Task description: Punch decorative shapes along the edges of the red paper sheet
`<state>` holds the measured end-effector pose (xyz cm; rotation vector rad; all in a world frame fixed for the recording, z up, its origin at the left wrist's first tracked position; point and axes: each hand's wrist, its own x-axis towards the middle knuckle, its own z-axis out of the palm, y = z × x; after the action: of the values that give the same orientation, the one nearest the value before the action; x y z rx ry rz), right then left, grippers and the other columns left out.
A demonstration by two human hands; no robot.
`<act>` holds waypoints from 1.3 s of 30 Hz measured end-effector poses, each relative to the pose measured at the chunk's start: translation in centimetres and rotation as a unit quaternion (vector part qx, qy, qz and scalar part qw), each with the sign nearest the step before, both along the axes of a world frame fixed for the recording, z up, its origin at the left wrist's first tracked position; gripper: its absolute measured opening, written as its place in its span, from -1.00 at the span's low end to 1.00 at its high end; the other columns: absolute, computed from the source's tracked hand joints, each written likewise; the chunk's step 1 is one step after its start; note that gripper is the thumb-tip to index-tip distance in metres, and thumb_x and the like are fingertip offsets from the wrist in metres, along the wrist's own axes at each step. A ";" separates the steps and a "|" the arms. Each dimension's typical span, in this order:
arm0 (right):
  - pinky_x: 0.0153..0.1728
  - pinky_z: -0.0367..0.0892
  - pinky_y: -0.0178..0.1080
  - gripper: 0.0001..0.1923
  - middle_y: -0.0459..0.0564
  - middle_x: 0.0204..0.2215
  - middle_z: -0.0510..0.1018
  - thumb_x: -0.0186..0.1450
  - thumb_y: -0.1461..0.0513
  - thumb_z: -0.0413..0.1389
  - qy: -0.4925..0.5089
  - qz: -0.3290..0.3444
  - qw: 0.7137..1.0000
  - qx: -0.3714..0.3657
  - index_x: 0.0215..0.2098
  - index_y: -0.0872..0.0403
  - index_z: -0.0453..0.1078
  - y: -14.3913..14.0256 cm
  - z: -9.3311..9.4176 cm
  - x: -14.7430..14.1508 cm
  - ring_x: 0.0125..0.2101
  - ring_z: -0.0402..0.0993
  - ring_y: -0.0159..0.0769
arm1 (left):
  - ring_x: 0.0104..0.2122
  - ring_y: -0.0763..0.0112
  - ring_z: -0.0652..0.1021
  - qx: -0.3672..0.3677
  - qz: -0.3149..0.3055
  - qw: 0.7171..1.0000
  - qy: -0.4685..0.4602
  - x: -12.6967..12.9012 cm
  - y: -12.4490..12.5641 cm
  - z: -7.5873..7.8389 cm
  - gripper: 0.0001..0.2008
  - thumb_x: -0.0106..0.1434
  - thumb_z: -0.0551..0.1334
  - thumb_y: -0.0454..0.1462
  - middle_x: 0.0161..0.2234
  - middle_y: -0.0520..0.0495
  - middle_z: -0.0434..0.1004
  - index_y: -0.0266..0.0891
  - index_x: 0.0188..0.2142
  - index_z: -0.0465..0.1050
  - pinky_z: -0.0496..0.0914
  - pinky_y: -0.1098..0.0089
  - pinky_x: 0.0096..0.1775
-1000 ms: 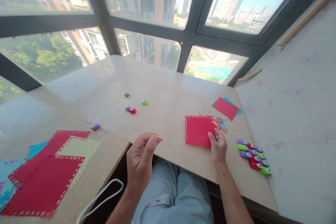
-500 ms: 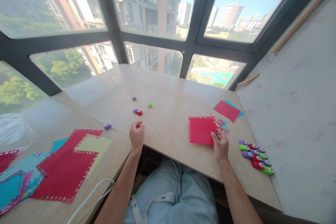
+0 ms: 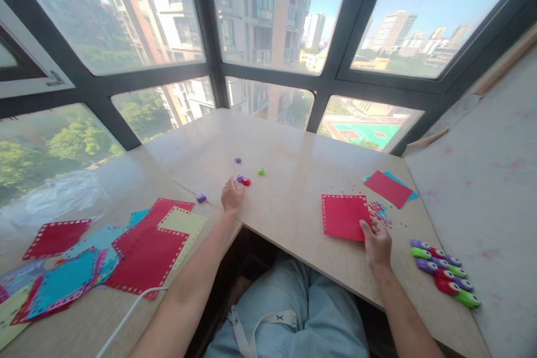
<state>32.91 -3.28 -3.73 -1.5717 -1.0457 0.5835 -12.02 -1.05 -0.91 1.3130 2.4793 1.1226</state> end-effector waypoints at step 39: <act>0.08 0.27 0.04 -0.34 0.15 -0.02 0.51 0.09 -0.08 0.26 0.051 0.041 0.996 -0.056 0.06 0.09 0.38 -1.5 1.0 -0.9 0.00 0.44 0.00 | -0.21 0.22 0.57 0.004 0.004 1.000 0.016 -2.0 2.5 -0.1 -0.59 0.19 0.15 -0.34 -0.05 -0.22 0.56 -0.29 0.04 0.46 0.41 0.23 -0.04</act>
<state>31.99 -4.82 -2.72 -1.5843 -1.0192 0.7835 -14.02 1.40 -1.04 1.3351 2.5078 1.1221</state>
